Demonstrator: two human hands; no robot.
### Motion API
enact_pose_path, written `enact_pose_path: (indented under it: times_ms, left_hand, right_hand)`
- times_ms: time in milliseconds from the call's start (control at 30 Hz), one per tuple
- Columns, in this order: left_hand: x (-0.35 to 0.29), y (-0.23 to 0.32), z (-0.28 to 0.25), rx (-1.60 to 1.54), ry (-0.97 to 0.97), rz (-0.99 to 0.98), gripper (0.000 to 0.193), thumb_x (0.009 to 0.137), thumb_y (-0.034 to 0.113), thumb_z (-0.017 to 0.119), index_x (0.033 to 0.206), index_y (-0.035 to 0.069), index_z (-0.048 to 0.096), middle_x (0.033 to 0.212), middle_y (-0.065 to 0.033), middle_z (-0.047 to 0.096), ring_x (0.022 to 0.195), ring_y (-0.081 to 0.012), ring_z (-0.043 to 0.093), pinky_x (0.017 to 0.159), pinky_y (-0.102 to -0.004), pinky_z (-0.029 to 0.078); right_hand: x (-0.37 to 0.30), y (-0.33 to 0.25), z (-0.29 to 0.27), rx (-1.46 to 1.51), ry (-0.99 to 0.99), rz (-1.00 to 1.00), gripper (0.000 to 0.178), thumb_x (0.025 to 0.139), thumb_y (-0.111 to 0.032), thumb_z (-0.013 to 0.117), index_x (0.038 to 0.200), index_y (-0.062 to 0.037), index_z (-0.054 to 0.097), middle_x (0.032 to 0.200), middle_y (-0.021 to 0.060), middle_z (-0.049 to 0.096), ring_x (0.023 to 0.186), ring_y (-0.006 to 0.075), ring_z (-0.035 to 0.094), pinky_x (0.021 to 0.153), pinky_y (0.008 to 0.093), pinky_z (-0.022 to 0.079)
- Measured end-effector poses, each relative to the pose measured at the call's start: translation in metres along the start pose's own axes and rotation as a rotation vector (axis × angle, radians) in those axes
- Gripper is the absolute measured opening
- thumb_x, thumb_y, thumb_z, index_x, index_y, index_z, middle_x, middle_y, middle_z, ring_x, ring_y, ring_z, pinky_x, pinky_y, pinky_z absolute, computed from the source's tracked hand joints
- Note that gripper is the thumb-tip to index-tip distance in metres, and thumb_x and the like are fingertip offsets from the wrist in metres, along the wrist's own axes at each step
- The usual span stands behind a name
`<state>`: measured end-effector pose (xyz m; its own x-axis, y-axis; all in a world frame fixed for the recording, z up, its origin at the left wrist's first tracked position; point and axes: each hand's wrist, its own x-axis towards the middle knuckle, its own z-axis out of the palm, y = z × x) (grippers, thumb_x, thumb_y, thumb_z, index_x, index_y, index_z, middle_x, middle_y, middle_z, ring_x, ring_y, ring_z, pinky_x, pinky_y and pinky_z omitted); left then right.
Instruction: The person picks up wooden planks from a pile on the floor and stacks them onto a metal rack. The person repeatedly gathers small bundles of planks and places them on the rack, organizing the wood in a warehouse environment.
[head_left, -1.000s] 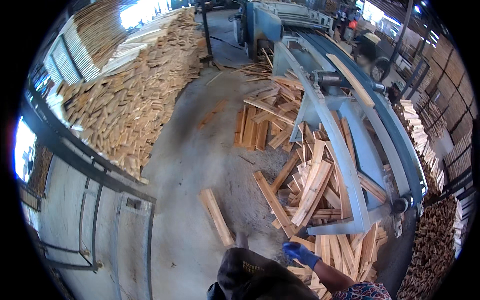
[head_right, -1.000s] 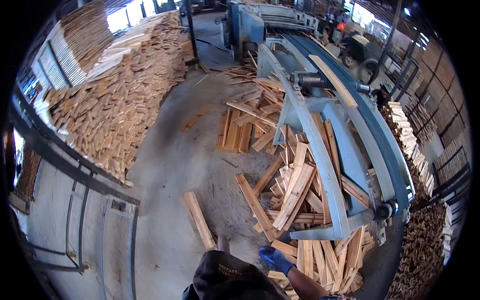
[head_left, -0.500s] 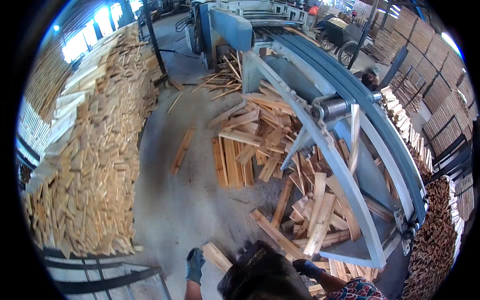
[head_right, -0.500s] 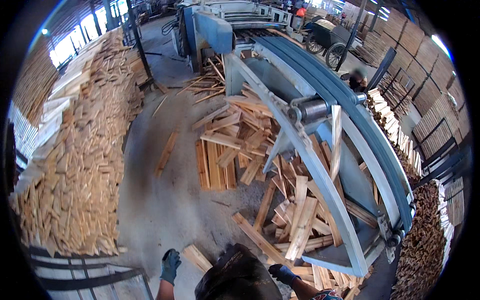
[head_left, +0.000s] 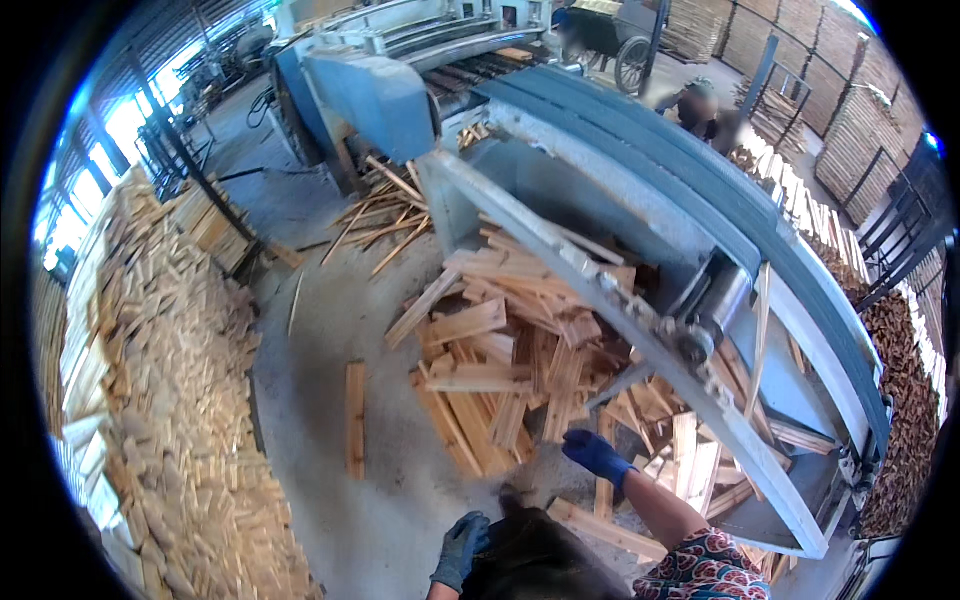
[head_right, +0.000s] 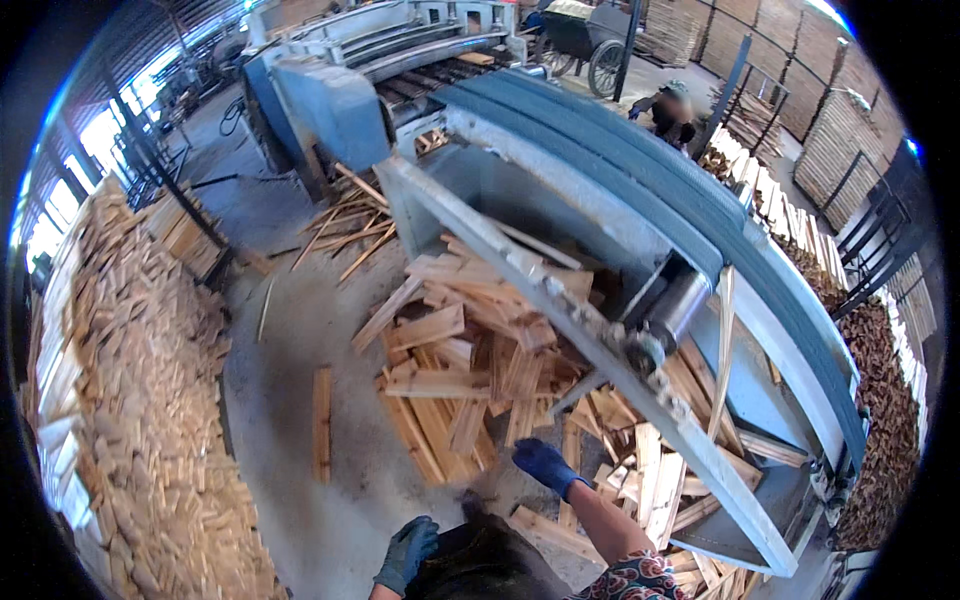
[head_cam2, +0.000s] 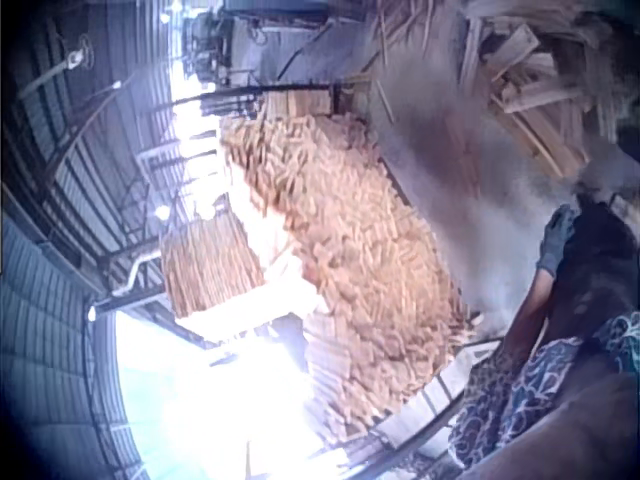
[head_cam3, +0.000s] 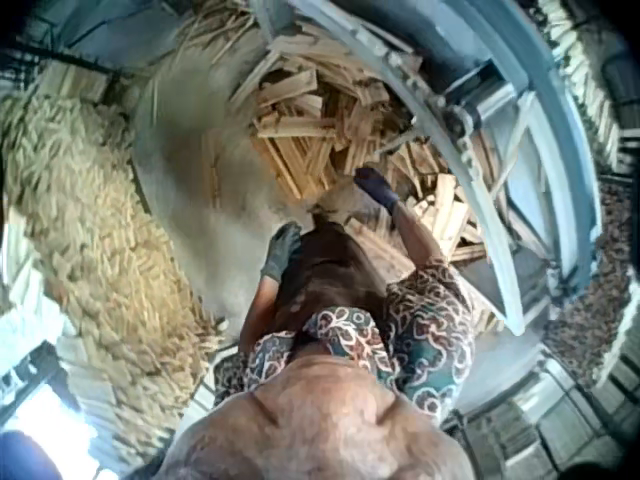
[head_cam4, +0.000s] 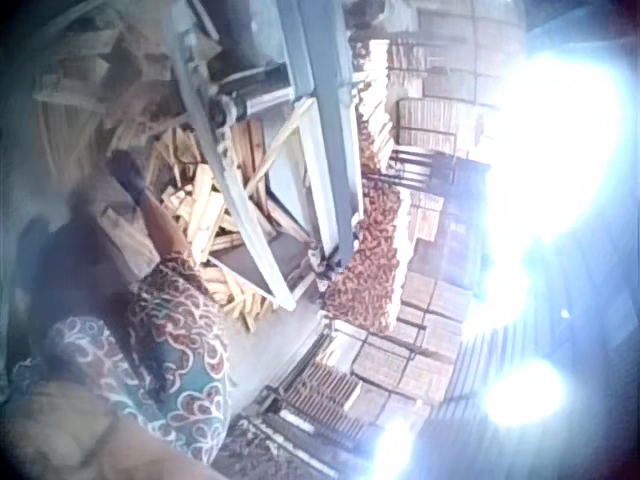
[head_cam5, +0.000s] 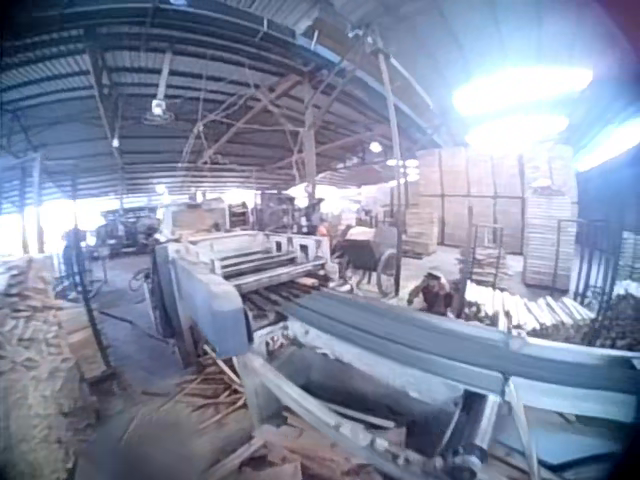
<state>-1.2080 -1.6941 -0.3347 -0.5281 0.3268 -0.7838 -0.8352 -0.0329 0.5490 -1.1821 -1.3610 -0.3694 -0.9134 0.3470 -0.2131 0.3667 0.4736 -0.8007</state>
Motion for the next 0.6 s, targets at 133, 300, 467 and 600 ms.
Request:
enact_pose_path:
  times_ms: [133, 300, 467, 600]
  left_hand:
    - [0.065, 0.092, 0.032, 0.017, -0.038, -0.032, 0.04, 0.09, 0.028, 0.055, 0.121, 0.004, 0.05, 0.115, -0.0157, 0.056, 0.103, -0.0266, 0.056, 0.089, -0.039, 0.047]
    - [0.182, 0.172, 0.068, 0.066, -0.316, -0.217, 0.041, 0.093, 0.029, 0.049, 0.126, 0.005, 0.046, 0.12, -0.014, 0.053, 0.106, -0.0277, 0.054, 0.092, -0.0395, 0.046]
    - [0.316, 0.222, 0.086, 0.086, -0.494, -0.22, 0.042, 0.094, 0.031, 0.047, 0.129, 0.009, 0.042, 0.124, -0.0122, 0.05, 0.109, -0.0272, 0.052, 0.093, -0.0407, 0.044]
    - [0.372, 0.229, 0.148, 0.1, -0.648, -0.296, 0.039, 0.093, 0.033, 0.049, 0.125, 0.011, 0.044, 0.12, -0.0097, 0.052, 0.105, -0.0256, 0.053, 0.091, -0.0385, 0.045]
  right_hand:
    - [0.136, -0.029, -0.017, 0.005, 0.376, -0.155, 0.031, 0.08, -0.025, 0.063, 0.104, -0.0063, 0.061, 0.098, 0.0175, 0.063, 0.092, 0.0328, 0.061, 0.08, 0.0393, 0.048]
    - [0.241, -0.058, -0.05, -0.311, 0.668, -0.193, 0.036, 0.08, -0.021, 0.063, 0.113, -0.0074, 0.057, 0.105, 0.0188, 0.06, 0.099, 0.0374, 0.056, 0.086, 0.0415, 0.045]
    - [0.331, -0.092, -0.075, -0.517, 0.868, -0.33, 0.044, 0.079, -0.029, 0.062, 0.116, -0.006, 0.054, 0.106, 0.0185, 0.06, 0.098, 0.0359, 0.057, 0.085, 0.0452, 0.044]
    - [0.37, -0.033, -0.148, -0.732, 0.669, -0.04, 0.042, 0.078, -0.03, 0.061, 0.113, -0.0072, 0.055, 0.104, 0.0175, 0.061, 0.094, 0.0348, 0.059, 0.08, 0.0453, 0.046]
